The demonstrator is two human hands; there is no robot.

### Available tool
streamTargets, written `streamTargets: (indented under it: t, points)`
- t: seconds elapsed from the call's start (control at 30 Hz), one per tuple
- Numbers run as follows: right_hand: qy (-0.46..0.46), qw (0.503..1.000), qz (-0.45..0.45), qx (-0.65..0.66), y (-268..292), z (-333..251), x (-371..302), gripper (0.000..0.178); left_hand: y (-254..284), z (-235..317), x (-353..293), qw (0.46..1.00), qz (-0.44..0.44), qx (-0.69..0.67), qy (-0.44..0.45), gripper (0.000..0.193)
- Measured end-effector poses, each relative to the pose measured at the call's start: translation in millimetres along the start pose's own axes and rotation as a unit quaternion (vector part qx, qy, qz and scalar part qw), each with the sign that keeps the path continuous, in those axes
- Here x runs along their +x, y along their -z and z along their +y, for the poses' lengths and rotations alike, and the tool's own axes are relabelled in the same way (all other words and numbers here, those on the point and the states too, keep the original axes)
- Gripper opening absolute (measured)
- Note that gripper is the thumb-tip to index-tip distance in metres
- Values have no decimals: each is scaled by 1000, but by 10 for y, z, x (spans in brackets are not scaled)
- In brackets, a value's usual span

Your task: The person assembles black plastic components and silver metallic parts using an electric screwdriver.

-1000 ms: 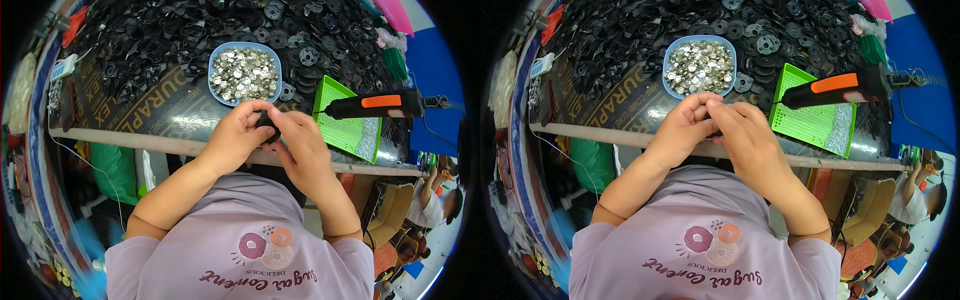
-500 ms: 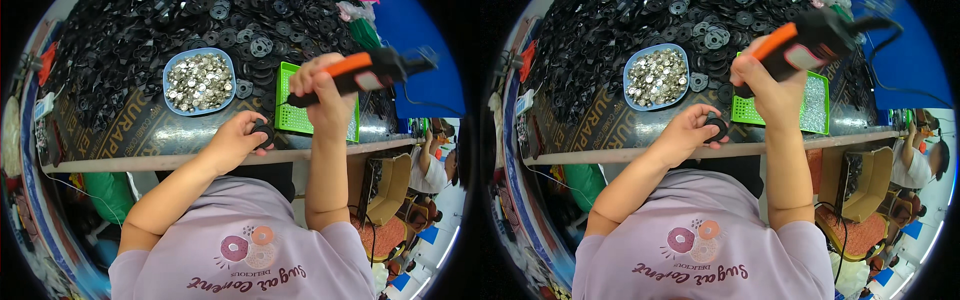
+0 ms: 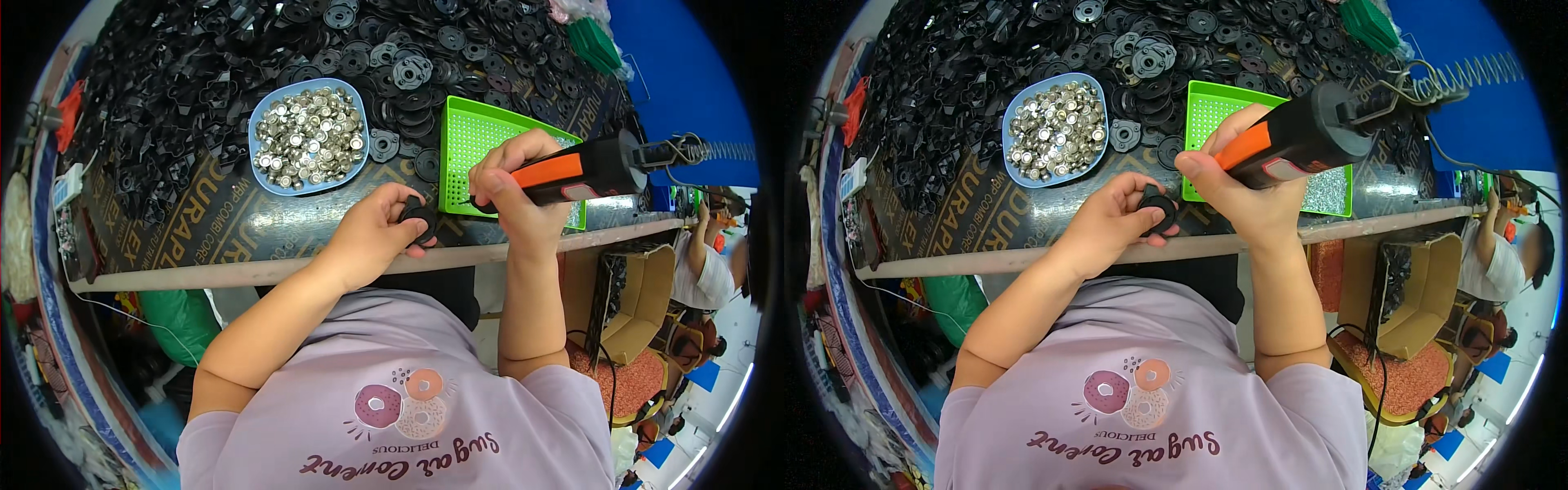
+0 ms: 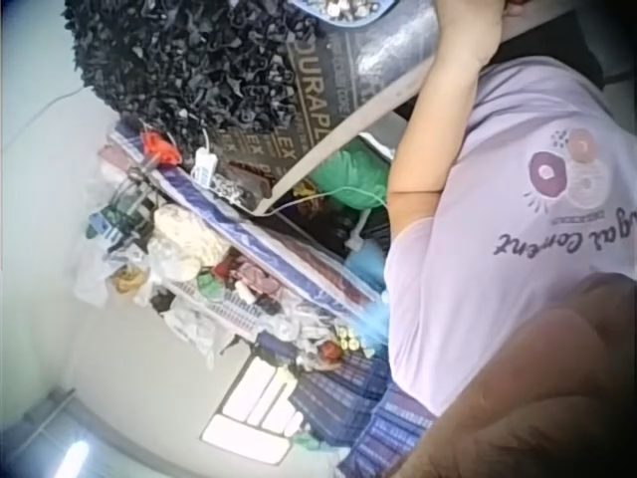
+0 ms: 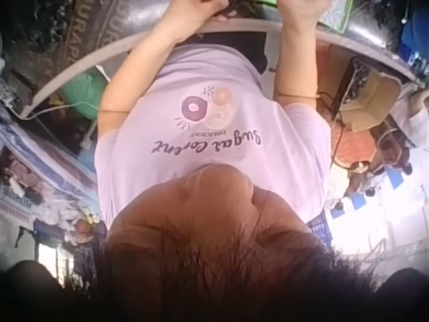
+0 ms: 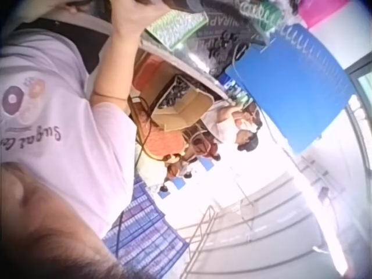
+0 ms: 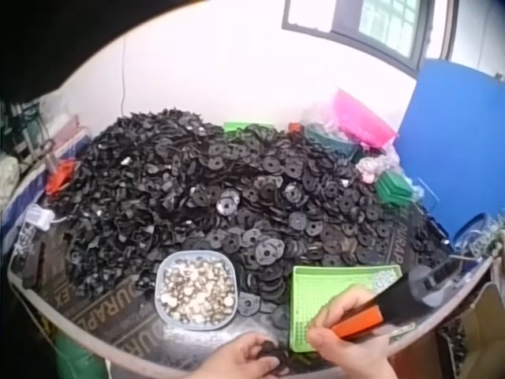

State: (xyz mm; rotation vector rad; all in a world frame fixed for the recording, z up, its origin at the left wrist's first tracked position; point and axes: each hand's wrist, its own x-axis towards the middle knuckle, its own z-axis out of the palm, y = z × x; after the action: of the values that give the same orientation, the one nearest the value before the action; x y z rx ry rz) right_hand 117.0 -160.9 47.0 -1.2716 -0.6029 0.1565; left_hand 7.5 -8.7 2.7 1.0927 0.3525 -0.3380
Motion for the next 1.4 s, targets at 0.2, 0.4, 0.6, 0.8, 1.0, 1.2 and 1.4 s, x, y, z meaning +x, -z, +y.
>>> streamTargets:
  t: [0.2, 0.4, 0.6, 0.8, 1.0, 1.2, 1.4]
  points:
    - [-17, 1000, 3, -4, 2, -5, -23, 26, 1, -14, -5, 1000, 2, -13, 1, 26]
    - [-23, 1000, 11, 4, -7, -4, -34, 25, 12, -18, -8, 1000, -1, -12, -2, 27]
    - [5, 998, -30, 51, -16, -191, 9, 28, 2, -20, -20, 1000, 2, -9, -16, 27]
    - [40, 981, -75, 172, -236, -274, -6, 22, -18, -12, -13, 1000, 6, 21, -4, 27]
    - [49, 982, -82, 164, -432, -156, -56, 25, -21, -55, -1, 999, 16, -3, -37, 27]
    - [63, 990, -94, 82, -451, -117, -70, 25, 0, -80, 5, 999, 11, -3, -37, 27]
    - [99, 984, -143, 26, -442, -106, -94, 26, 11, -123, 10, 997, -3, -11, -76, 23]
